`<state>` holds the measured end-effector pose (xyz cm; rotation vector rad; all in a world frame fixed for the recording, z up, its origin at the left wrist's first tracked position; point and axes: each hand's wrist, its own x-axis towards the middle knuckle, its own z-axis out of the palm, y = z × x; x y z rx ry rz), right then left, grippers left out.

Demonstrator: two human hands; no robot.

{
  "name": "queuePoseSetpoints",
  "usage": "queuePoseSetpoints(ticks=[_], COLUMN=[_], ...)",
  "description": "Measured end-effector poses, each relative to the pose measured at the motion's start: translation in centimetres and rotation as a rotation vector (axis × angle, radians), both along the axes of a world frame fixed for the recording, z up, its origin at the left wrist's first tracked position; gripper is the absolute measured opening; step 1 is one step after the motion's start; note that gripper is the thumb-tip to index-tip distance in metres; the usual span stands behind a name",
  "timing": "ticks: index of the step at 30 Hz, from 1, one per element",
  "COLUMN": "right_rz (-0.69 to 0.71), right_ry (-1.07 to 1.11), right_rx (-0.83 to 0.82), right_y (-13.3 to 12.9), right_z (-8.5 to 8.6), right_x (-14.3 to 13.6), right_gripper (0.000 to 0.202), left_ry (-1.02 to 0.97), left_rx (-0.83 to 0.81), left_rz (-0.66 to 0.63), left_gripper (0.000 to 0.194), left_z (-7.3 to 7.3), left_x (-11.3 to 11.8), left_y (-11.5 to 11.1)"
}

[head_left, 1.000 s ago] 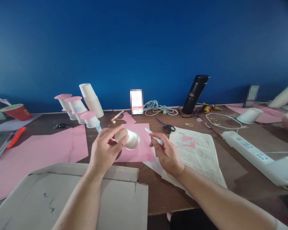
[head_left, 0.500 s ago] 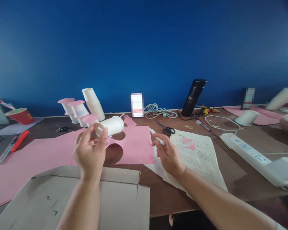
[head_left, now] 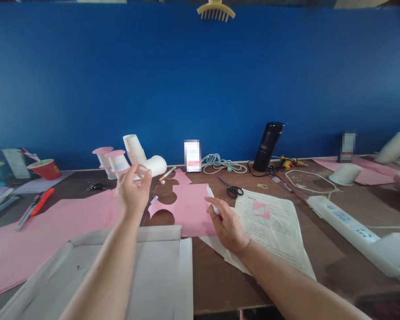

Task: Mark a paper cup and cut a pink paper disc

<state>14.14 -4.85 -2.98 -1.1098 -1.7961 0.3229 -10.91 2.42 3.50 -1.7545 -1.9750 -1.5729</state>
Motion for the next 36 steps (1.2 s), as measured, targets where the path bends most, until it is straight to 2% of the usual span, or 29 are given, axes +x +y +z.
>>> queuePoseSetpoints(ticks=[2,5,8,11,14,17,19,21,23,26,29,33,36], right_rz=[0.01,0.018,0.027,0.035,0.05,0.054,0.055,0.054,0.055,0.063,0.076,0.098,0.104], right_ry=[-0.004,0.007,0.006,0.003,0.001,-0.001,0.0,0.003,-0.002,-0.014,-0.024,-0.036,-0.042], right_rx=[0.004,-0.005,-0.026,-0.033,-0.041,-0.051,-0.062,-0.076,-0.092,-0.111,-0.144,-0.138,-0.039], right_y=[0.0,0.1,0.3,0.5,0.6,0.7,0.6,0.6,0.5,0.4,0.1,-0.6,-1.1], right_z=[0.0,-0.1,-0.3,-0.4,-0.5,-0.5,-0.4,-0.4,-0.4,-0.3,-0.1,0.1,0.4], right_x=[0.0,-0.1,-0.1,-0.1,-0.1,0.0,0.0,0.1,0.1,0.1,-0.1,-0.1,0.0], right_gripper=[0.031,0.031,0.03,0.031,0.032,0.032,0.033,0.034,0.034,0.033,0.031,0.03,0.034], left_ry=[0.012,0.057,0.122,0.21,0.217,0.195,0.184,0.202,0.265,0.337,0.384,0.406,0.401], left_rx=[-0.035,-0.075,-0.111,-0.171,-0.209,-0.18,-0.119,-0.097,-0.201,-0.463,-0.632,-0.736,-0.771], left_rz=[0.072,0.111,0.076,0.031,-0.032,-0.062,0.019,0.121,0.173,0.101,0.029,-0.007,-0.025], left_gripper=[0.047,0.049,0.046,0.037,0.036,0.043,0.044,0.035,0.024,0.023,0.023,0.024,0.021], left_z=[-0.2,-1.6,-2.9,-3.7,-3.9,-3.7,-3.3,-3.0,-2.8,-3.0,-3.4,-3.8,-3.9], left_x=[0.0,0.1,0.3,0.6,0.8,0.4,-0.5,-1.5,-2.5,-3.1,-2.9,-2.6,-2.4], left_y=[0.7,1.1,1.2,1.5,2.0,2.3,2.2,2.1,1.9,1.9,2.0,2.1,2.0])
